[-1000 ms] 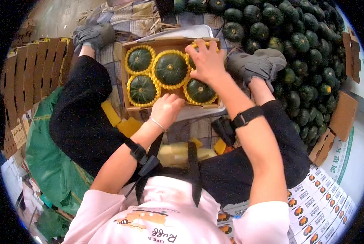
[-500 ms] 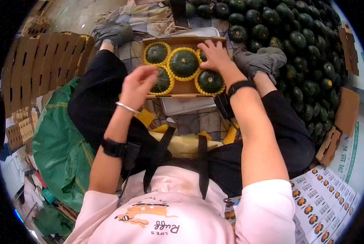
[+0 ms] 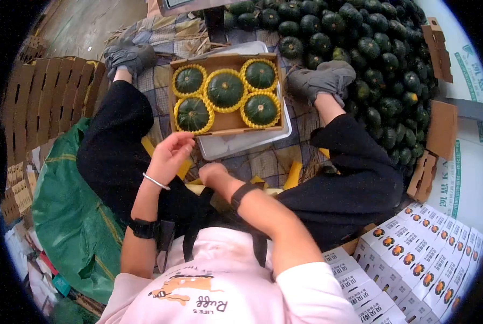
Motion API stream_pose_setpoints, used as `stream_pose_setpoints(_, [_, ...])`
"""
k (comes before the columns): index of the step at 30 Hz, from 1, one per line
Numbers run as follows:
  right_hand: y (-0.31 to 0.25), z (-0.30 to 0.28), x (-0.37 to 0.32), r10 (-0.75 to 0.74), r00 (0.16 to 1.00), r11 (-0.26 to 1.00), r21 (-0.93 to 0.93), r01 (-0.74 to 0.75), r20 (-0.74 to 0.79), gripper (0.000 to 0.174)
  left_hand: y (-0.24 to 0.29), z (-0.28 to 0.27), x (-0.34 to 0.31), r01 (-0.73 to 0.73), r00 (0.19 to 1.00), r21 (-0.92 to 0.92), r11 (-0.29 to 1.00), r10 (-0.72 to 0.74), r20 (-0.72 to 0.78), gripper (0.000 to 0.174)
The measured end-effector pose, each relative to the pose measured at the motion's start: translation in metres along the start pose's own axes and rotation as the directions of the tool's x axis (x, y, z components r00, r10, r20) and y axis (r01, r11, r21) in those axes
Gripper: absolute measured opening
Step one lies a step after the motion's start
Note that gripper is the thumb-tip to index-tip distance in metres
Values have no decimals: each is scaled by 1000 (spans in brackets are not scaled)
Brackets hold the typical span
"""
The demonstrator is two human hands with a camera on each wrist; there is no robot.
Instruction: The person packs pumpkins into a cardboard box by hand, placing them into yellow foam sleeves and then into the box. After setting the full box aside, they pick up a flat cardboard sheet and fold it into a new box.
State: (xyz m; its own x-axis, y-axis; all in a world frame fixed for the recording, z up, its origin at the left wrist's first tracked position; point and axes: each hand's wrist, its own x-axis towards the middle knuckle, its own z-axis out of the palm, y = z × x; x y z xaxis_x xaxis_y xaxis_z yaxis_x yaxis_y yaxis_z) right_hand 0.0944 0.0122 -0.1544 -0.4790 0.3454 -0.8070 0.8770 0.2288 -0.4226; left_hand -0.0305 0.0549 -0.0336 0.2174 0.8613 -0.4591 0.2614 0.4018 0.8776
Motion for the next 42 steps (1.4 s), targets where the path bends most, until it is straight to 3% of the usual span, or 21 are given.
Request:
stream_pose_setpoints(4, [2, -41, -42, -194, 947, 963, 137, 234, -256, 29, -4, -15, -13, -349, 931, 509, 786, 351, 97, 46])
stream_pose_setpoints(5, [5, -65, -69, -206, 911, 904, 287, 317, -356, 29, -11, -17, -17, -330, 943, 539, 775, 298, 149, 55])
stream_pose_setpoints(8, [22, -102, -137, 24, 756, 535, 647, 543, -654, 28, 6, 5, -21, -62, 961, 155, 986, 17, 275, 52])
stream_pose_setpoints(10, [22, -110, -171, 48, 661, 514, 586, 627, -749, 36, 19, 33, -29, -59, 973, -266, 962, 115, 201, 36])
stream_pose_setpoints(11, [24, -106, -180, 5, 567, 725, 393, 566, -824, 31, 26, 43, -32, -60, 975, -279, 958, 117, 192, 34])
stream_pose_setpoints(14, [19, -88, -184, -96, 188, 932, -22, 363, -977, 24, 31, 54, -37, 45, 973, -326, 944, 32, 227, 33])
stream_pose_setpoints(19, [2, -78, -189, -32, 36, 894, -12, 447, -999, 15, 50, 35, -51, 232, 926, -319, 919, -109, 361, 34])
stream_pose_setpoints(22, [1, -80, -198, 95, 292, 728, 266, 631, -952, 12, 47, 29, -52, 270, 933, -344, 900, -156, 325, 30])
stream_pose_setpoints(23, [7, -80, -202, 208, 664, 373, 686, 625, -718, 16, 48, 29, -52, 273, 946, -375, 886, -176, 273, 29])
stream_pose_setpoints(24, [13, -81, -205, 126, 744, 299, 740, 603, -657, 19, 48, 29, -52, 276, 954, -405, 871, -197, 225, 28])
stream_pose_setpoints(26, [25, -86, -208, -57, 847, 168, 831, 531, -529, 26, 33, 15, -47, 288, 945, -748, 599, -52, 322, 28])
stream_pose_setpoints(31, [6, -79, -198, -85, 812, -302, 792, 531, -577, 20, 46, 32, -48, 116, 958, -733, 670, 119, 260, 54])
stream_pose_setpoints(32, [12, -79, -190, 86, 832, 78, 836, 542, -548, 20, 50, 32, -45, 22, 966, -687, 726, 163, 203, 53])
stream_pose_setpoints(33, [20, -79, -181, 256, 788, 439, 793, 422, -561, 21, 47, 30, -42, -151, 988, -317, 936, 142, -53, 37])
stream_pose_setpoints(34, [25, -76, -176, 393, 688, 716, 673, 187, -610, 21, 51, 23, -43, -144, 963, 273, 951, 199, -184, 27])
stream_pose_setpoints(35, [27, -71, -176, 289, 659, 694, 626, 355, -694, 31, 48, 24, -46, -164, 954, 344, 924, 238, -183, 24])
stream_pose_setpoints(36, [24, -75, -180, 191, 722, 469, 708, 529, -665, 35, 46, 26, -42, -194, 938, 415, 889, 292, -186, 20])
stream_pose_setpoints(38, [7, -76, -198, -48, 774, -114, 773, 624, -631, 44, 42, 23, -33, -230, 961, 85, 969, 240, -136, 18])
stream_pose_setpoints(39, [14, -86, -206, -135, 812, -174, 821, 544, -567, 64, 39, 23, -39, -206, 976, -92, 974, 198, -88, 17])
stream_pose_setpoints(40, [8, -96, -210, -3, 817, -209, 799, 563, -576, 71, 40, 18, -39, -121, 986, -375, 919, 153, 57, 20])
stream_pose_setpoints(42, [35, -95, -188, 37, 857, 255, 834, 489, -514, 67, 47, 19, -41, 38, 969, -484, 874, 86, 231, 30])
